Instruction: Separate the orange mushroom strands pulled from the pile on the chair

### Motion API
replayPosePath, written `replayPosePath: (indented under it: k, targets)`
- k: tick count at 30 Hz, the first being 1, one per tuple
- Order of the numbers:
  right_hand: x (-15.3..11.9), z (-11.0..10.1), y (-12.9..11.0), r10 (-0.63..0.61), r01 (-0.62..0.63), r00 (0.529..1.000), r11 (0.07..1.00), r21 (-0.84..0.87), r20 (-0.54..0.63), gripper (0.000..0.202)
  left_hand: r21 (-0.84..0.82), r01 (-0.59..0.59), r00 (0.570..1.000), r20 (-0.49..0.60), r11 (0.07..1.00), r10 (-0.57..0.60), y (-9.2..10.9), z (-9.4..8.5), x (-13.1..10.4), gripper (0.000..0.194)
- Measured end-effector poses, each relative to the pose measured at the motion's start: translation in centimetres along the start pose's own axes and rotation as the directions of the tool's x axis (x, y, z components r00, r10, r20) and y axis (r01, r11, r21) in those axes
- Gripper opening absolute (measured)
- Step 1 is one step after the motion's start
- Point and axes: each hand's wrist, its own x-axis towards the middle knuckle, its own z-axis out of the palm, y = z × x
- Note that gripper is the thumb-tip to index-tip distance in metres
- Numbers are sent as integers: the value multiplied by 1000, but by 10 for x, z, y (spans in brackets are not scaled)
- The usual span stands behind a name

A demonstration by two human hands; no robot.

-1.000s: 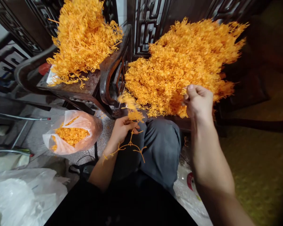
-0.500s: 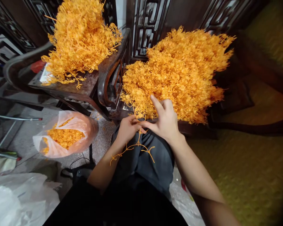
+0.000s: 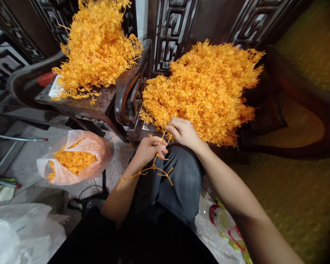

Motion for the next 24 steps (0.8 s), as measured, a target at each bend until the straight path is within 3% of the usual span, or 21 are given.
replayPosePath:
  k: [2, 4, 6, 8, 10, 13, 15, 18, 20, 22, 24]
  targets:
    - [11, -4, 18, 175, -144, 974, 968, 206, -141, 58, -21, 29, 1000, 4, 999, -29, 0, -2, -3, 22]
    - [24, -14, 38, 425, -283, 864, 853, 438, -270, 62, -43, 53, 999, 11, 998, -52, -1, -3, -7, 22]
    - [37, -25, 51, 606, -322, 751, 684, 655, -263, 60, -68, 55, 998, 8, 996, -54, -3, -4, -11, 22]
    - [44, -34, 54, 666, -325, 726, 550, 769, -169, 57, -94, 32, 999, -4, 995, -33, -5, -4, -13, 24]
    - [44, -38, 45, 636, -318, 764, 514, 797, -106, 53, -113, 4, 1000, -20, 994, -6, -6, -5, -13, 25]
    - [33, -37, 24, 575, -229, 803, 537, 812, -154, 51, -137, -38, 998, -47, 990, 32, -9, -5, -11, 24]
    - [21, -33, 10, 579, -187, 792, 532, 826, -194, 54, -155, -69, 995, -81, 986, 57, -11, -5, -10, 24]
    - [2, -22, -8, 614, -245, 758, 579, 778, -219, 53, -166, -104, 988, -132, 981, 83, -14, -4, -9, 27]
    - [-8, -11, -20, 565, -309, 780, 723, 618, -271, 54, -157, -109, 986, -144, 981, 86, -15, -1, -8, 28]
    - [-14, -1, -28, 456, -336, 839, 864, 376, -297, 49, -142, -110, 985, -150, 984, 88, -16, 1, -8, 27]
    - [-12, 4, -25, 406, -356, 846, 913, 200, -346, 44, -136, -117, 983, -159, 984, 94, -17, 3, -9, 25]
